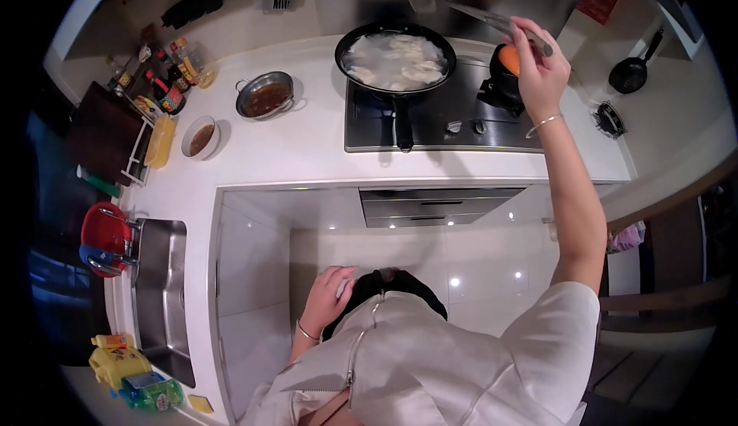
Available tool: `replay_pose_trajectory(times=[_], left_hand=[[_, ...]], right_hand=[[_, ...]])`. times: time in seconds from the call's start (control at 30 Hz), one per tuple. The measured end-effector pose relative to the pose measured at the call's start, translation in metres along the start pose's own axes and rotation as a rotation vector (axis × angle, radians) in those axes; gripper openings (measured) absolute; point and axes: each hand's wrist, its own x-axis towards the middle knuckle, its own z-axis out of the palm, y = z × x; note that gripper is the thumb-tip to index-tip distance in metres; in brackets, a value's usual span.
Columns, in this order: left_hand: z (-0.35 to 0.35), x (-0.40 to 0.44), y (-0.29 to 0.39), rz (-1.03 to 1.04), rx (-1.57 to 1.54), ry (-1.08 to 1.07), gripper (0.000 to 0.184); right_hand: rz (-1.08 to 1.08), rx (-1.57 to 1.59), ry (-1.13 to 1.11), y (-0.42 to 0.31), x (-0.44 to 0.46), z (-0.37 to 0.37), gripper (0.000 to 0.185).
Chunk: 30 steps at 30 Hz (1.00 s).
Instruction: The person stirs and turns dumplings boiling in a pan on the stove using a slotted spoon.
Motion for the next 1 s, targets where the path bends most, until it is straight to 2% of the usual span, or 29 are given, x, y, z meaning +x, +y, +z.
replay_pose_trajectory(times=[0.1, 0.17, 0.2, 0.27, 0.37, 0.4, 0.47, 0.5, 0.57, 0.6, 0.67, 0.8, 0.87, 1.0], left_hand=[[0.002, 0.003, 0.002, 0.007, -0.035, -0.022, 0.024], [0.006, 0.006, -0.002, 0.013, -0.059, -0.108, 0.021], [0.009, 0.005, -0.005, 0.017, -0.06, -0.111, 0.021], [0.017, -0.002, -0.014, -0.041, -0.034, -0.264, 0.022], [0.032, -0.013, -0.034, -0.138, -0.053, -0.329, 0.021], [0.044, -0.02, -0.05, -0.139, -0.053, -0.327, 0.021], [0.075, -0.039, -0.097, -0.218, -0.156, -0.468, 0.022], [0.085, -0.048, -0.116, -0.219, -0.156, -0.468, 0.022], [0.102, -0.066, -0.147, -0.295, -0.039, -0.867, 0.027], [0.11, -0.075, -0.159, -0.295, -0.039, -0.866, 0.027], [0.122, -0.09, -0.172, -0.402, -0.273, -0.753, 0.032], [0.113, -0.08, -0.164, -0.529, -0.323, -0.881, 0.036], [0.102, -0.066, -0.151, -0.588, -0.264, -0.974, 0.038], [0.074, -0.043, -0.128, -0.68, -0.277, -1.058, 0.038]], right_hand=[[-0.123, -0.146, -0.092, -0.011, -0.015, -0.003, 0.015], [-0.232, -0.333, -0.247, -0.012, -0.031, -0.003, 0.017], [-0.237, -0.375, -0.315, -0.011, -0.038, -0.002, 0.015], [-0.224, -0.341, -0.385, -0.006, -0.052, 0.001, 0.015], [-0.286, -0.345, -0.331, -0.006, -0.052, -0.001, 0.015], [-0.274, -0.37, -0.293, -0.011, -0.048, -0.004, 0.015], [-0.249, -0.364, -0.205, -0.019, -0.04, -0.01, 0.016], [-0.31, -0.339, -0.158, -0.029, -0.034, -0.009, 0.016], [-0.344, -0.347, -0.135, -0.039, -0.032, -0.008, 0.016], [-0.378, -0.357, -0.112, -0.041, -0.032, -0.007, 0.016], [-0.386, -0.339, -0.21, -0.034, -0.039, -0.004, 0.017], [-0.298, -0.295, -0.412, -0.013, -0.061, 0.004, 0.02], [-0.362, -0.331, -0.41, -0.01, -0.06, 0.003, 0.021], [-0.472, -0.391, -0.228, -0.028, -0.04, -0.011, 0.022]])
